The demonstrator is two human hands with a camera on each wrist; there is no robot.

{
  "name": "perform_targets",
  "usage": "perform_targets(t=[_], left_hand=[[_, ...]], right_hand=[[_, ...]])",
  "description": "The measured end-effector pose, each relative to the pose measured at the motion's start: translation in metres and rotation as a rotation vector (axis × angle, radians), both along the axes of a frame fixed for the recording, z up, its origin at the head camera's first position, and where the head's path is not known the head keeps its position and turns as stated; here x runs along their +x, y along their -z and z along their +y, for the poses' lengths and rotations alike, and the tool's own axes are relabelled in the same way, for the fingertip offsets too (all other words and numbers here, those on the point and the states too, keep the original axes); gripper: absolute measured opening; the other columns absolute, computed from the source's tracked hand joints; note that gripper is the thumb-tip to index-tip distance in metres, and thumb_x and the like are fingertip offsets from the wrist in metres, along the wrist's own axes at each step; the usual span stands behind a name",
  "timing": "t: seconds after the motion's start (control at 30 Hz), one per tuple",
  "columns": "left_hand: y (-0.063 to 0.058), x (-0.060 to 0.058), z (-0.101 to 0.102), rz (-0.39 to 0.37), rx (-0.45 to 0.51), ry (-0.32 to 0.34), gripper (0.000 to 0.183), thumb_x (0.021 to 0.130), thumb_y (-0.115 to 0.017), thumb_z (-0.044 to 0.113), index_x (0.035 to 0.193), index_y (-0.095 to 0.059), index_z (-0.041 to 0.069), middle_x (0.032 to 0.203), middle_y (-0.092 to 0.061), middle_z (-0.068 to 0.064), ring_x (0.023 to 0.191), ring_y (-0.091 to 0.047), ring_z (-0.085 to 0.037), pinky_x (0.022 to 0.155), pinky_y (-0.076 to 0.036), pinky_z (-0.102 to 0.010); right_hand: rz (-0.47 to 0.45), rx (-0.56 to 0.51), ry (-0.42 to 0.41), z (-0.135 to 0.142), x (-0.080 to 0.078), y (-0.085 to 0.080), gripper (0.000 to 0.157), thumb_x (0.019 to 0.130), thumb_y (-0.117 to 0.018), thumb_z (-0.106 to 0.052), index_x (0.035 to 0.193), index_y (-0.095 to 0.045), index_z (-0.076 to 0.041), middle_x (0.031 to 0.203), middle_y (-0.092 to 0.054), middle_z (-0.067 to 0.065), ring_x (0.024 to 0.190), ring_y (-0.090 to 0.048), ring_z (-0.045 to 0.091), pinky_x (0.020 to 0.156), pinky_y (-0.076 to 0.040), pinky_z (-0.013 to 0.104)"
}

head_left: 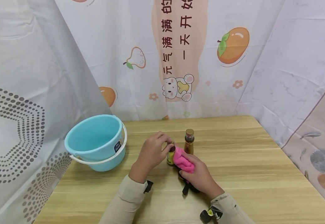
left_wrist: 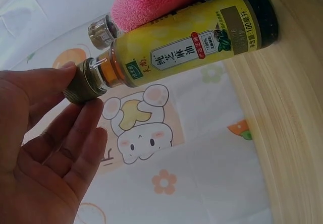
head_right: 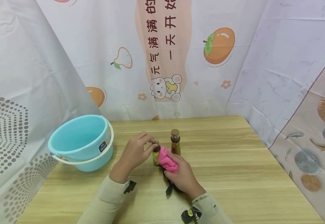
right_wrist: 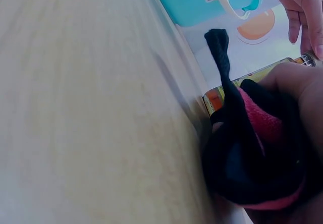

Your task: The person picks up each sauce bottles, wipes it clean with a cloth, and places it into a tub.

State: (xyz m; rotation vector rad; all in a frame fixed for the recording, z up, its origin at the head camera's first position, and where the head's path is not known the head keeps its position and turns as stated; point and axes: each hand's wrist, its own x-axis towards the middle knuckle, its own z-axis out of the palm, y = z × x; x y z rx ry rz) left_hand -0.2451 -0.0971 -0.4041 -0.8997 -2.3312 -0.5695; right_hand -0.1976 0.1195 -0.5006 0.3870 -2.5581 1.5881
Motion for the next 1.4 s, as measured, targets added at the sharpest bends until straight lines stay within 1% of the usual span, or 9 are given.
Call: perform_targets(t=[0.17,0.27,0.33,0.4,0.5,0.73,1.03,1.13,1.4], left_hand=[[0.0,-0.0016,-0.0021,0.061,-0.023,0.011,0.009,0.094,-0.076,0.02,0.1,-0.072,0.015,0.11,-0.072,-0.001,0.093,-0.072,-0.015,0.073,-0.061,-0.029],[-0.0004,-0.003,-0.0035,0.076,-0.037,0.026,0.011,0.095,-0.072,0.015,0.106,-0.073,0.013,0.121,-0.072,-0.003,0.106,-0.072,-0.017,0.083,-0.062,-0.031],[-0.0006,-0.0036,-0.0045,0.076,-0.049,0.041,0.016,0.095,-0.069,0.011,0.11,-0.074,0.012,0.122,-0.073,-0.002,0.109,-0.072,-0.017,0.088,-0.062,-0.031],[-0.0008,-0.0041,-0.0052,0.07,-0.056,0.057,0.019,0.095,-0.068,0.008,0.112,-0.076,0.013,0.12,-0.074,0.0,0.108,-0.073,-0.016,0.091,-0.061,-0.031],[-0.0008,-0.0047,-0.0059,0.063,-0.061,0.073,0.02,0.095,-0.069,0.006,0.112,-0.077,0.012,0.116,-0.075,0.001,0.104,-0.074,-0.014,0.089,-0.062,-0.03],[0.0003,-0.005,-0.0055,0.051,-0.057,0.067,0.015,0.094,-0.076,0.011,0.108,-0.077,0.013,0.113,-0.075,0.003,0.103,-0.074,-0.013,0.089,-0.061,-0.029],[0.0012,-0.0039,-0.0025,0.041,-0.031,0.059,0.012,0.095,-0.077,0.018,0.106,-0.074,0.015,0.105,-0.073,0.005,0.092,-0.071,-0.01,0.077,-0.061,-0.027],[0.0013,-0.0036,-0.0015,0.029,-0.026,0.048,0.014,0.095,-0.077,0.021,0.107,-0.072,0.015,0.102,-0.072,0.005,0.09,-0.069,-0.009,0.076,-0.061,-0.026],[0.002,-0.0039,-0.0002,0.026,-0.019,0.026,0.022,0.093,-0.08,0.023,0.109,-0.07,0.013,0.098,-0.07,0.004,0.089,-0.069,-0.008,0.074,-0.06,-0.026]], right_hand=[[0.001,0.017,0.011,-0.0012,0.001,-0.001,0.072,0.083,-0.086,-0.01,0.148,-0.058,-0.024,0.144,-0.06,-0.002,0.113,-0.061,0.015,0.096,-0.055,0.03],[0.007,0.028,0.016,-0.0018,0.0014,-0.0021,0.073,0.083,-0.086,-0.01,0.148,-0.058,-0.024,0.145,-0.06,-0.002,0.116,-0.061,0.015,0.099,-0.055,0.033],[0.015,0.035,0.018,-0.0019,0.0014,-0.0029,0.073,0.082,-0.086,-0.01,0.148,-0.058,-0.024,0.145,-0.06,-0.002,0.117,-0.061,0.015,0.101,-0.054,0.035],[0.025,0.039,0.017,-0.0019,0.0012,-0.0032,0.073,0.082,-0.086,-0.009,0.148,-0.058,-0.024,0.145,-0.06,-0.002,0.117,-0.061,0.015,0.101,-0.054,0.035],[0.046,0.044,0.015,-0.0018,0.0007,-0.003,0.074,0.081,-0.086,-0.009,0.148,-0.058,-0.024,0.144,-0.06,-0.003,0.116,-0.062,0.015,0.1,-0.055,0.035],[0.102,0.025,0.007,-0.0019,0.0007,-0.0007,0.076,0.081,-0.087,-0.007,0.149,-0.057,-0.025,0.146,-0.059,-0.003,0.12,-0.062,0.015,0.101,-0.056,0.034],[0.249,-0.041,-0.018,-0.0013,0.0021,-0.001,0.077,0.081,-0.086,-0.004,0.149,-0.057,-0.024,0.148,-0.058,0.001,0.12,-0.062,0.019,0.097,-0.056,0.024],[0.278,-0.06,-0.026,-0.001,0.0025,-0.0016,0.077,0.082,-0.086,-0.004,0.15,-0.056,-0.025,0.15,-0.056,0.0,0.121,-0.062,0.019,0.096,-0.056,0.022],[0.271,-0.064,-0.029,-0.0012,0.0024,-0.0023,0.08,0.081,-0.086,-0.004,0.15,-0.055,-0.029,0.149,-0.055,-0.003,0.12,-0.062,0.017,0.094,-0.058,0.026]])
